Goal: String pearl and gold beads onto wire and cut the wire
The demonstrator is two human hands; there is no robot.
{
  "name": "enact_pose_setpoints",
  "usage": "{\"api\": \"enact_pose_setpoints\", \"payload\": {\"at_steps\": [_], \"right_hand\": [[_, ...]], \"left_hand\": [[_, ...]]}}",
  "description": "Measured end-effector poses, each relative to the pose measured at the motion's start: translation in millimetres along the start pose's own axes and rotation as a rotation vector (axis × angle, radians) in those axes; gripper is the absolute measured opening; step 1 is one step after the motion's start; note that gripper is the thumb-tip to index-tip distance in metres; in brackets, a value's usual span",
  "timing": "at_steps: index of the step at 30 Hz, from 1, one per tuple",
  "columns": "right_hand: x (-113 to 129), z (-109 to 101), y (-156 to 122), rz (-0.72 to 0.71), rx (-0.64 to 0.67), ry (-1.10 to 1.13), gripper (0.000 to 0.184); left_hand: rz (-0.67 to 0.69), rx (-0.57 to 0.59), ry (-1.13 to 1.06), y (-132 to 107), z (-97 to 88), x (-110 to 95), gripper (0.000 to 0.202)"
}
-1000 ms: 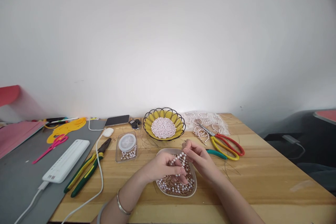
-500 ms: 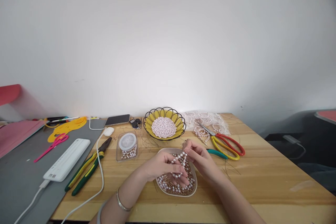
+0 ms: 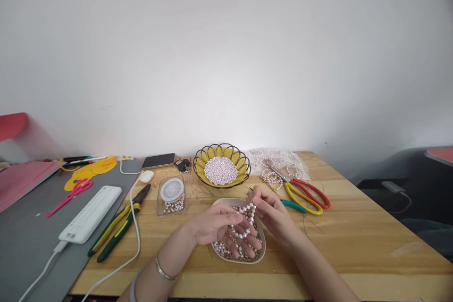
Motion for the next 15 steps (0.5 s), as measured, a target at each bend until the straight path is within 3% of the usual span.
{"api": "enact_pose_setpoints", "payload": {"at_steps": [8,15], "right_hand": [[3.7,2.7,0.4,-0.022,0.029,0.005,0.042],[5.4,4.2,0.1,-0.026,0.033,0.003,0.042]], "left_hand": [[-0.035,0.054,-0.026,-2.8,3.8,0.8,0.025],[-0.076,0.057,-0.011,-1.8,-0.6,5.8,0.033]]}}
Point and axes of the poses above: each hand's wrist, its own y-axis towards the middle knuckle, its own z-axis out of the palm, x = y × z, the point moved 7 cm from there along y, towards the middle knuckle, and after that the axes turned 4 degrees about -z, right-handed, at the moved point
